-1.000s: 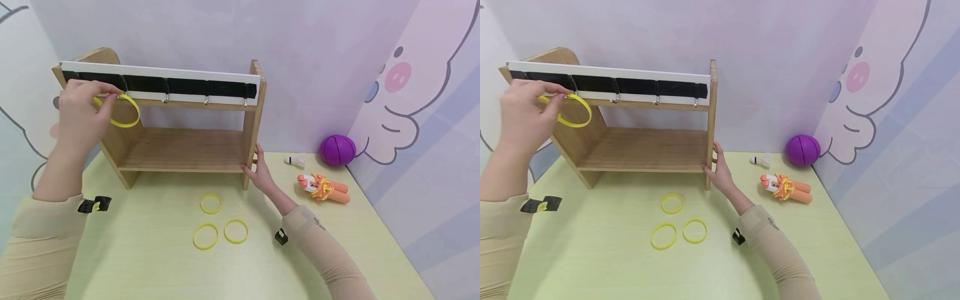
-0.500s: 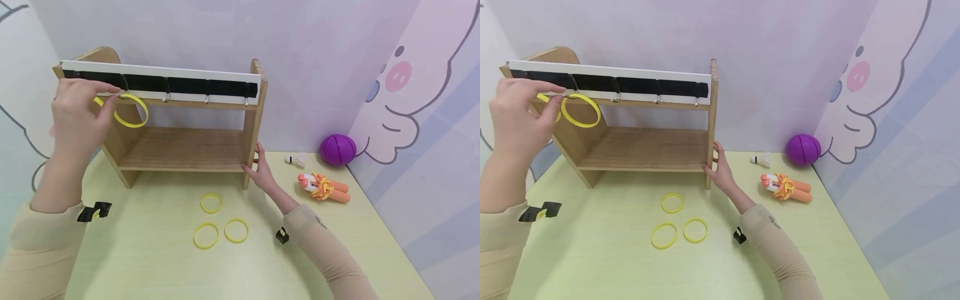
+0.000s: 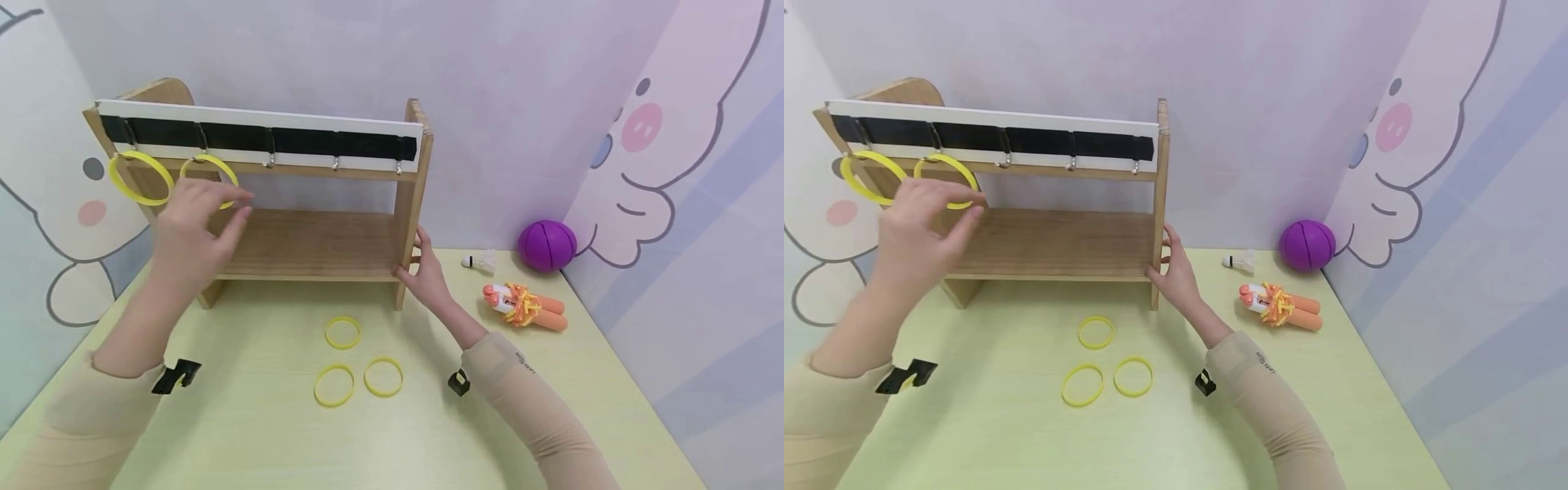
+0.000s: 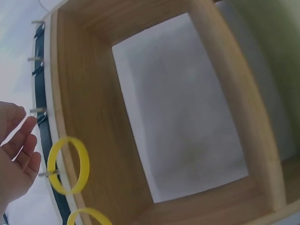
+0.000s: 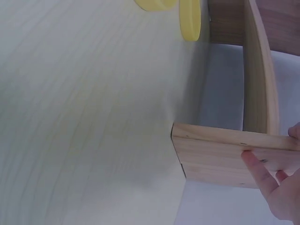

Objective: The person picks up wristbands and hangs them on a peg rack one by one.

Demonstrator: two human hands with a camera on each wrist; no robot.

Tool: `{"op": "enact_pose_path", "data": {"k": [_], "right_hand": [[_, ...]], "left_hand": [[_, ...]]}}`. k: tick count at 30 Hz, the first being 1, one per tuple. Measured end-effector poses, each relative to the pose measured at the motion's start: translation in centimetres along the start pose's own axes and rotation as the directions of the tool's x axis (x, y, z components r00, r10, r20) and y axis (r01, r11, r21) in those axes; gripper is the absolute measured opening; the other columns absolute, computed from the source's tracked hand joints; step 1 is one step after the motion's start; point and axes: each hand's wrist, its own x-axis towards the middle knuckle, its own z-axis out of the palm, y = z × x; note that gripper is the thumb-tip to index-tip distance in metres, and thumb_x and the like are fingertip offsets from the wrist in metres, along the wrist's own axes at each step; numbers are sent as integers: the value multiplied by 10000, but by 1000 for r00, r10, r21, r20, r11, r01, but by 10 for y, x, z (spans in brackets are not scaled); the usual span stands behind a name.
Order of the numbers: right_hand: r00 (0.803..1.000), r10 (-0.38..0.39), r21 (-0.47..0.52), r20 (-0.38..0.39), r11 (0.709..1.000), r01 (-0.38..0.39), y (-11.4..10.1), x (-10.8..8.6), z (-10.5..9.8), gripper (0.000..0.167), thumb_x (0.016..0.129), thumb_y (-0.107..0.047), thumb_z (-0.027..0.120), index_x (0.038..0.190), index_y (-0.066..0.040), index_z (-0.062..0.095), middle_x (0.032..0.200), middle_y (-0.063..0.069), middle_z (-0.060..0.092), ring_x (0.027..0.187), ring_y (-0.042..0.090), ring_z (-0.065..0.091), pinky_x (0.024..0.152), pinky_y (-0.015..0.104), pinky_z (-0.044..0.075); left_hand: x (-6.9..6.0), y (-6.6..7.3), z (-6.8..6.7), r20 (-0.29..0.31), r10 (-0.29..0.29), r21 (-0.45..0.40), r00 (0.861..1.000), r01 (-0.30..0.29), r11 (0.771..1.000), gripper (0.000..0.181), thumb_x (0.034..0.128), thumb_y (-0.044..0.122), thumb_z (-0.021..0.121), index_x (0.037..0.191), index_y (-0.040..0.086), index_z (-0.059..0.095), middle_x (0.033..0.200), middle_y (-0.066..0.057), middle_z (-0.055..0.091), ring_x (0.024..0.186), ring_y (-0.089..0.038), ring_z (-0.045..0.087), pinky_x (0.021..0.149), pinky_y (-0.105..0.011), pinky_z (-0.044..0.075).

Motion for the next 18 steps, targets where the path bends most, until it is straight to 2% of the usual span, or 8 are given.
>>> {"op": "enact_pose_path", "data": {"k": [6, 12, 18], "right_hand": [[1000, -6, -13, 5, 1000, 6, -3, 1, -1, 898, 775, -52, 725, 1462, -203, 167, 1338, 156, 508, 887, 300, 650, 794, 428, 526], [1000, -22, -30, 1, 999, 22, -3, 1, -2, 916, 760, -28, 720, 1462, -185, 154, 1310, 176, 519, 880, 319, 646, 799, 446, 529], [1000, -14, -12, -13, 1000, 14, -1, -1, -2, 920, 757, -23, 731, 1460, -211, 169, 1298, 185, 533, 900, 335, 655, 799, 489, 529]], "left_hand": [[-19, 6, 20, 59, 53, -82, 997, -48, 996, 179, 804, -58, 678, 978, -17, 674, 948, -140, 683, 954, -298, 548, 879, -294, 413], [-43, 13, 42, 117, 76, -144, 990, -59, 988, 240, 765, -85, 708, 982, 11, 677, 951, -98, 680, 931, -244, 561, 845, -254, 432], [-69, 17, 59, 210, 95, -168, 973, -60, 984, 256, 746, -52, 727, 982, 31, 672, 956, -75, 683, 934, -220, 576, 873, -283, 454]]}}
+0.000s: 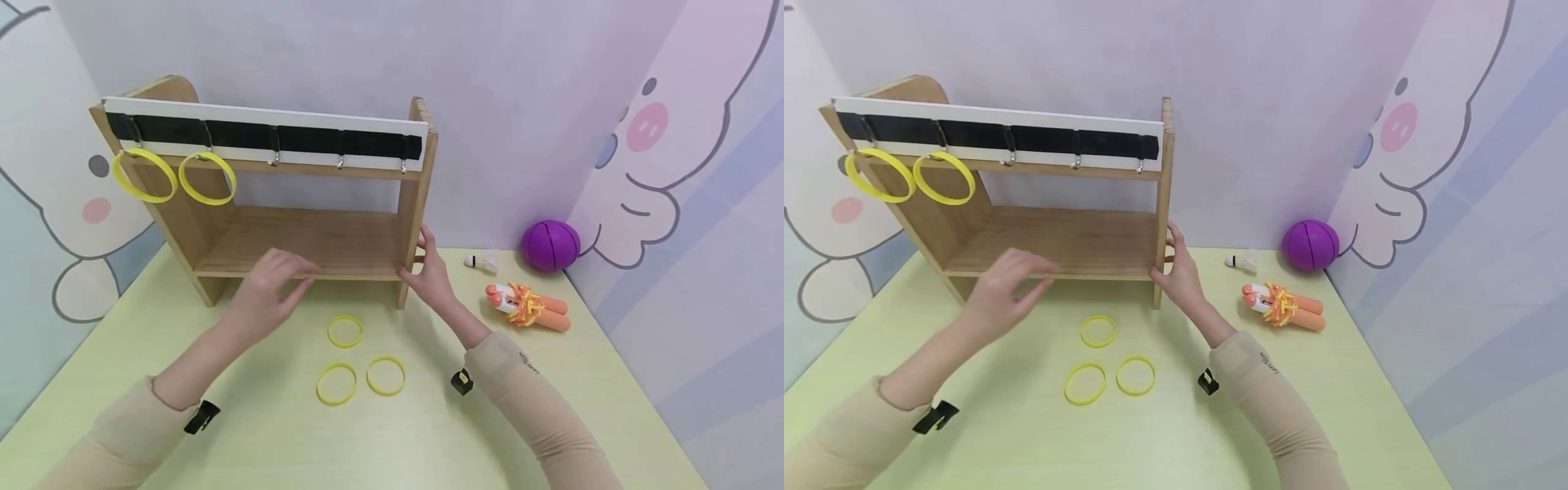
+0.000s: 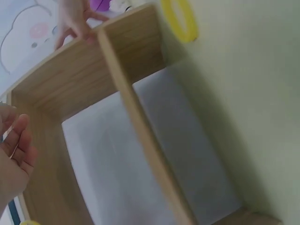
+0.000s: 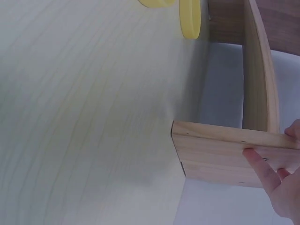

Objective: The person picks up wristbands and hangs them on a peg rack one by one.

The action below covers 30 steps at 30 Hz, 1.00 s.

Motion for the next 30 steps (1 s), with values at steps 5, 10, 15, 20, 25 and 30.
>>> {"op": "enact_pose_path", "data": {"k": [5, 10, 15, 20, 25, 30], "right_hand": [[1000, 5, 32, -4, 999, -5, 3, -1, -1, 913, 765, -34, 740, 1461, -243, 186, 1303, 179, 536, 917, 339, 657, 793, 534, 522], [1000, -3, 22, -10, 1000, 3, 5, -3, 0, 882, 781, -54, 737, 1458, -244, 204, 1294, 182, 539, 931, 323, 658, 774, 478, 539], [1000, -15, 1, -24, 1000, 15, 7, -5, 2, 852, 793, -64, 723, 1456, -239, 218, 1271, 169, 561, 934, 305, 662, 794, 445, 536], [999, -17, 6, -34, 1000, 17, 7, -6, 3, 847, 786, -61, 719, 1454, -233, 227, 1271, 176, 564, 927, 307, 663, 789, 452, 534], [999, -17, 9, -34, 1000, 17, 7, -6, 4, 846, 787, -56, 714, 1456, -228, 226, 1269, 179, 563, 932, 310, 661, 816, 459, 525], [999, -19, 7, -38, 1000, 19, 7, -6, 4, 842, 788, -50, 713, 1454, -221, 229, 1245, 170, 574, 933, 306, 663, 838, 457, 518]], "left_hand": [[-18, 1, 18, 70, 8, -12, 998, -7, 1000, 247, 755, -1, 734, 989, 48, 671, 939, -45, 684, 927, -214, 582, 871, -385, 467], [-34, -3, 34, 125, 14, -32, 992, -10, 999, 226, 748, 26, 748, 958, 67, 674, 927, -29, 684, 926, -214, 582, 841, -404, 480], [-50, -5, 51, 200, 24, -57, 980, -13, 998, 217, 742, 79, 769, 939, 91, 677, 931, 4, 683, 928, -184, 587, 842, -406, 489], [-65, -9, 64, 345, -13, -82, 938, 43, 996, 210, 759, 120, 779, 947, 112, 686, 943, 49, 679, 956, -172, 600, 968, -484, 430], [-70, -13, 70, 501, -42, -100, 864, 107, 989, 198, 787, 159, 761, 970, 137, 690, 921, 74, 672, 940, -127, 571, 939, -453, 425], [-71, -18, 76, 611, -23, -147, 791, 142, 979, 132, 815, 210, 739, 932, 171, 694, 857, 157, 641, 869, -62, 525, 848, -379, 418]]}}
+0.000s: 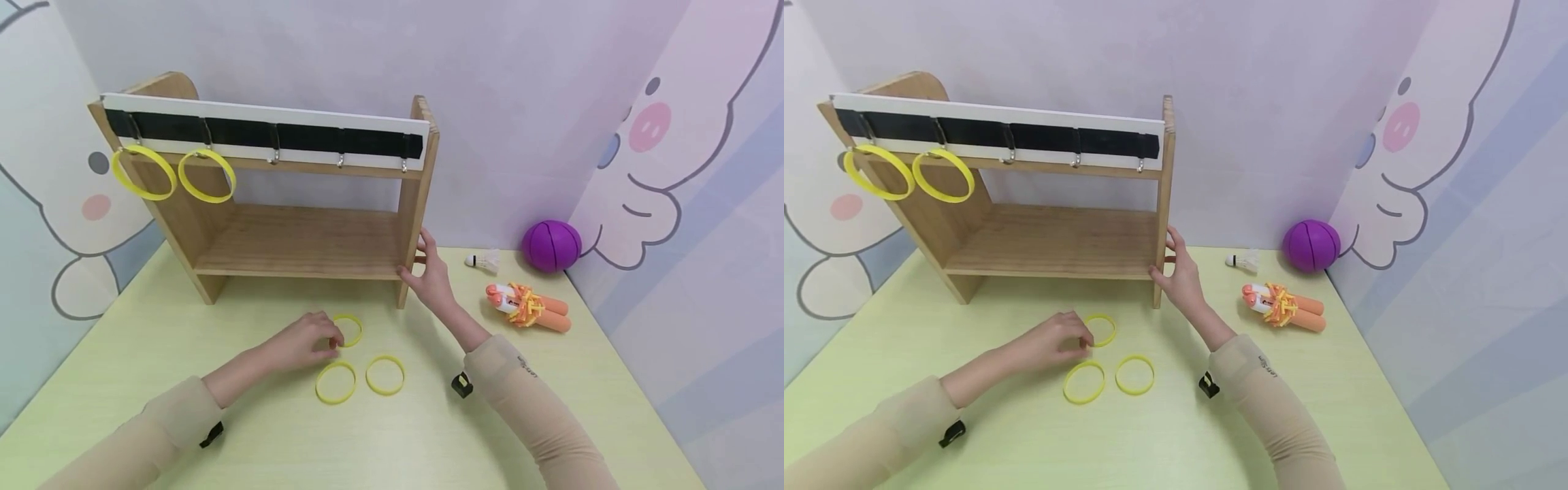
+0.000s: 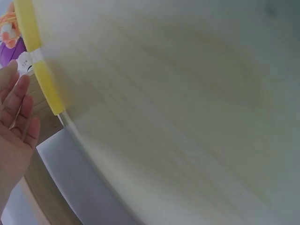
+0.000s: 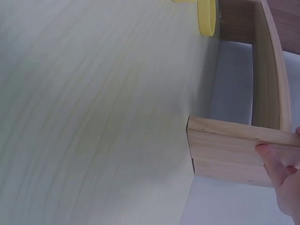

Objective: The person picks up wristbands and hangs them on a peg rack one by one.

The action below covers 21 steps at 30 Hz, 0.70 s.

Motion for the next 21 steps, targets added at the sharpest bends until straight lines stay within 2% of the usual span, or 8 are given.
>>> {"op": "enact_pose_path", "data": {"k": [4, 7, 13, 21], "right_hand": [[1000, 4, 2, 4, 1000, -4, -1, 0, 0, 842, 790, -54, 711, 1457, -220, 224, 1236, 160, 577, 942, 299, 663, 817, 443, 530], [1000, 11, 3, 5, 1000, -11, -2, -1, 0, 843, 789, -50, 711, 1457, -218, 225, 1238, 164, 575, 945, 305, 661, 806, 443, 534], [1000, 18, 7, 8, 1000, -18, -2, -1, 0, 840, 789, -44, 710, 1454, -214, 226, 1246, 173, 572, 942, 311, 660, 823, 450, 526], [1000, 3, 6, 5, 1000, -3, -2, -1, 1, 846, 793, -38, 706, 1460, -215, 216, 1245, 178, 570, 939, 307, 660, 799, 437, 538]], "left_hand": [[2, -3, 3, 97, 8, -45, 995, -4, 999, 88, 821, 244, 734, 886, 201, 694, 822, 208, 619, 819, -39, 510, 820, -334, 406], [4, -3, 5, 131, 22, -69, 991, -13, 998, 67, 819, 241, 737, 853, 212, 687, 798, 204, 606, 793, -33, 509, 808, -313, 423], [4, -3, 5, 158, 15, -85, 987, -2, 996, 58, 836, 211, 722, 812, 221, 670, 773, 201, 577, 774, -12, 480, 782, -304, 421], [5, -2, 4, 160, 8, -67, 987, 3, 998, 97, 830, 182, 726, 785, 229, 653, 755, 204, 560, 759, -23, 489, 770, -290, 434]]}}
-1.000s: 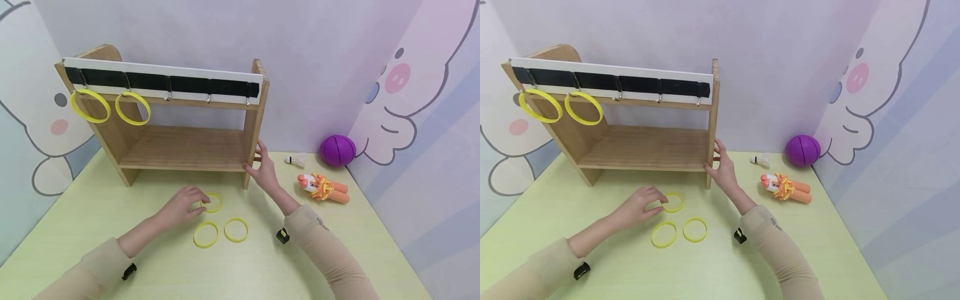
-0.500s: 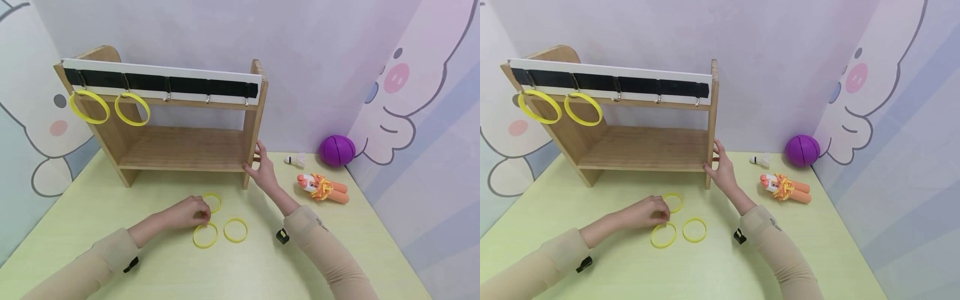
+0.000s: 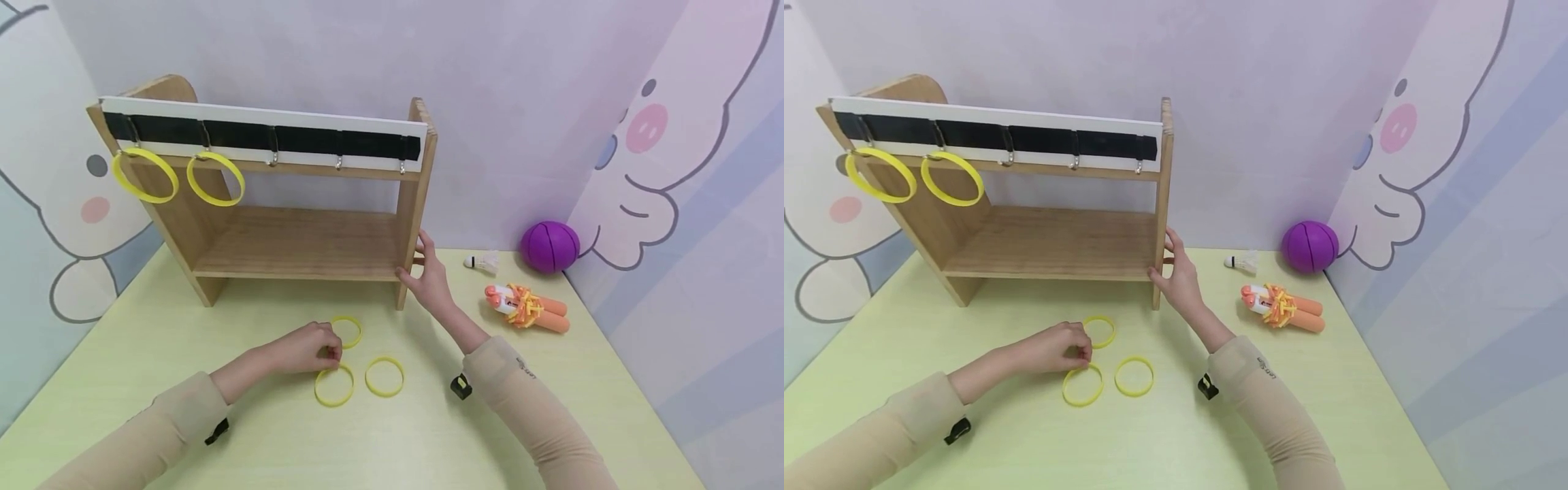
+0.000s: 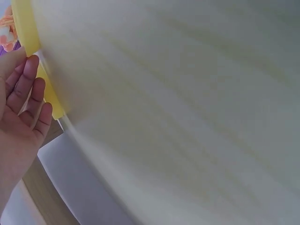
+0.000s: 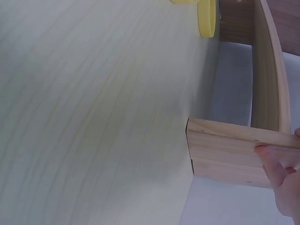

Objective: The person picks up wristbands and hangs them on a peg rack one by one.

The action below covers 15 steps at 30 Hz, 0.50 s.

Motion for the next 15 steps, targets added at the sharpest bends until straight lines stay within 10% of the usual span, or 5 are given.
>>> {"op": "enact_pose_path", "data": {"k": [15], "right_hand": [[1000, 10, -7, 2, 1000, -10, -1, 0, 0, 844, 792, -33, 711, 1455, -210, 219, 1231, 172, 574, 948, 303, 661, 806, 441, 534]], "left_hand": [[0, 11, -11, 41, -74, -59, 996, 76, 995, 136, 864, 192, 660, 790, 280, 588, 797, 220, 559, 825, -70, 530, 872, -327, 449]]}}
